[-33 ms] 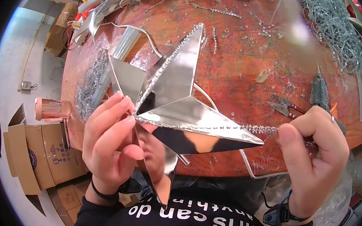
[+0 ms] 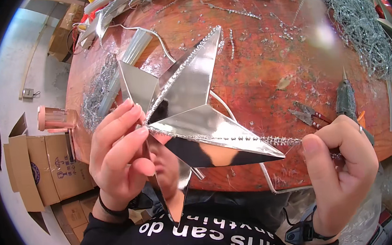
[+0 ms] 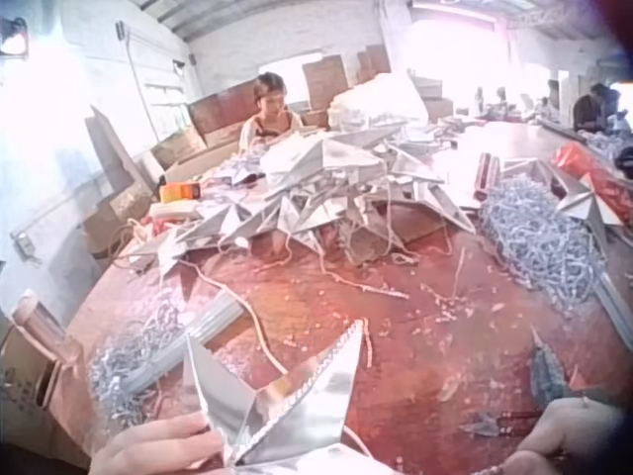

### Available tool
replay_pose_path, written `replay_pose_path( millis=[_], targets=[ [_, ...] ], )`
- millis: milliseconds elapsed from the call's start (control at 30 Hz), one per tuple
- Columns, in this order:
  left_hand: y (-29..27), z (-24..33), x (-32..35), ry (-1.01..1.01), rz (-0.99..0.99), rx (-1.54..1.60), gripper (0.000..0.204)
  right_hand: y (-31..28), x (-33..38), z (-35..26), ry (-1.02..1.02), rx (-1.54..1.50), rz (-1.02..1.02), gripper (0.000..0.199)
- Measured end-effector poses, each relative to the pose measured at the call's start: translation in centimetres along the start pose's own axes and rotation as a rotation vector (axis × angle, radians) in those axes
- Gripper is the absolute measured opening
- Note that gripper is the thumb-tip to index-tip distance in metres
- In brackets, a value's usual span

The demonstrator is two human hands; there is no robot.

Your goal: The person decorates a silver star-shaped object by applying a string of small beads along its edges. They use a hot glue gun to secure the beads in place, working methodically around the star's points.

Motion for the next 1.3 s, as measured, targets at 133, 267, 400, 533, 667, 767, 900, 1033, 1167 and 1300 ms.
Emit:
replay_pose_path(
  millis=[133,267,400,533,667,767,900,1033,1167,1300],
  targets=[
    [0.0,0.0,0.0,-0.001,0.002,0.012,0.045,-0.2,0.3,0.5,-0.008,-0.020,0.007,0.017],
    [0.1,-0.1,0.0,0.017,0.004,-0.008,0.049,-0.2,0.6,0.7,-0.010,-0.006,-0.011,0.016],
    [-0.1,0.1,-0.1,0.032,0.002,-0.042,0.049,-0.4,0.9,0.7,-0.015,0.000,-0.060,0.016],
    [0.0,0.2,-0.3,0.053,0.018,-0.082,0.050,-0.4,1.0,1.1,0.037,-0.058,-0.086,0.016],
    [0.1,0.3,-0.3,0.062,0.034,-0.105,0.050,-0.1,1.1,1.4,0.057,-0.086,-0.104,0.015],
    [0.3,0.5,-0.3,0.060,0.052,-0.133,0.050,0.1,1.1,1.4,0.085,-0.096,-0.120,0.015],
    [0.4,0.6,-0.3,0.077,0.047,-0.163,0.048,0.2,1.0,1.6,0.088,-0.083,-0.154,0.016],
    [0.3,0.9,-0.6,0.067,0.034,-0.180,0.046,0.5,1.1,1.9,0.085,-0.091,-0.173,0.016],
    [0.3,1.1,-0.8,0.078,0.034,-0.189,0.045,0.7,1.1,2.3,0.079,-0.081,-0.180,0.016],
    [0.4,1.2,-0.7,0.078,0.049,-0.201,0.044,0.7,1.2,2.4,0.078,-0.073,-0.175,0.017]
  ],
)
Point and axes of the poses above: each hand's wrist, its own x-axis away from the middle knuckle, its own y-axis out of the palm, z = x × y, the point moved 7 cm from there along -x, towards the middle knuckle, and after that the axes turned 12 degrees about -x, right-handed, at the moved point
